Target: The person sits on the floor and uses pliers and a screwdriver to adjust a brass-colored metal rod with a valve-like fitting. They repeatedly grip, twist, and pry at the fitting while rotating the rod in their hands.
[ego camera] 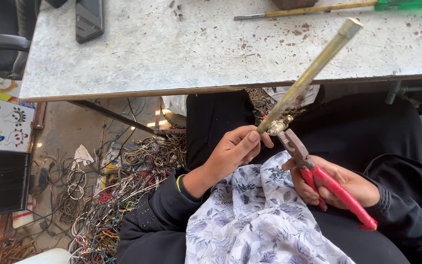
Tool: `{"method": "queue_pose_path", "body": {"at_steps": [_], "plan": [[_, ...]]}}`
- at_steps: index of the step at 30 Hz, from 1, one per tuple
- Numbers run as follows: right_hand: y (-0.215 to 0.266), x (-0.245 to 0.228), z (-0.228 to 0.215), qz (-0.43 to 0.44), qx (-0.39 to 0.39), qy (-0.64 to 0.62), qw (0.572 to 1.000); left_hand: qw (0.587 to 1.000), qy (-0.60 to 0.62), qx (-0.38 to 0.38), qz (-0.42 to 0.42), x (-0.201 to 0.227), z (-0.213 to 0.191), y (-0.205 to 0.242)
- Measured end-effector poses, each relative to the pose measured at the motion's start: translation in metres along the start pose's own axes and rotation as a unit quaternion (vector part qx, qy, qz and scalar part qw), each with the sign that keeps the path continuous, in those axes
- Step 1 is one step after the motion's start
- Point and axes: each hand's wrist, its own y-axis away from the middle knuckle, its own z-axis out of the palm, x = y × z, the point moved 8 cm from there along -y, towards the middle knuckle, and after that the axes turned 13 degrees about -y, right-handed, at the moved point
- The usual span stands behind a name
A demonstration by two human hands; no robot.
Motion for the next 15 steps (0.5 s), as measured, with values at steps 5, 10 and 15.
{"method": "queue_pose_path", "body": {"at_steps": [5, 10, 15], "plan": [[0.0, -0.002, 0.004, -0.005, -0.009, 0.002, 1.0, 0.999, 0.031, -0.003, -0.037, -0.01, 0.001, 0.001], [-0.001, 0.001, 0.004, 0.004, -0.004, -0.01, 1.0, 0.999, 0.025, -0.004, -0.032, -0.01, 0.005, 0.001], [-0.002, 0.0, 0.003, -0.019, -0.003, -0.041, 0.999, 0.999, -0.011, 0.037, -0.024, 0.001, 0.0, 0.002]]}}
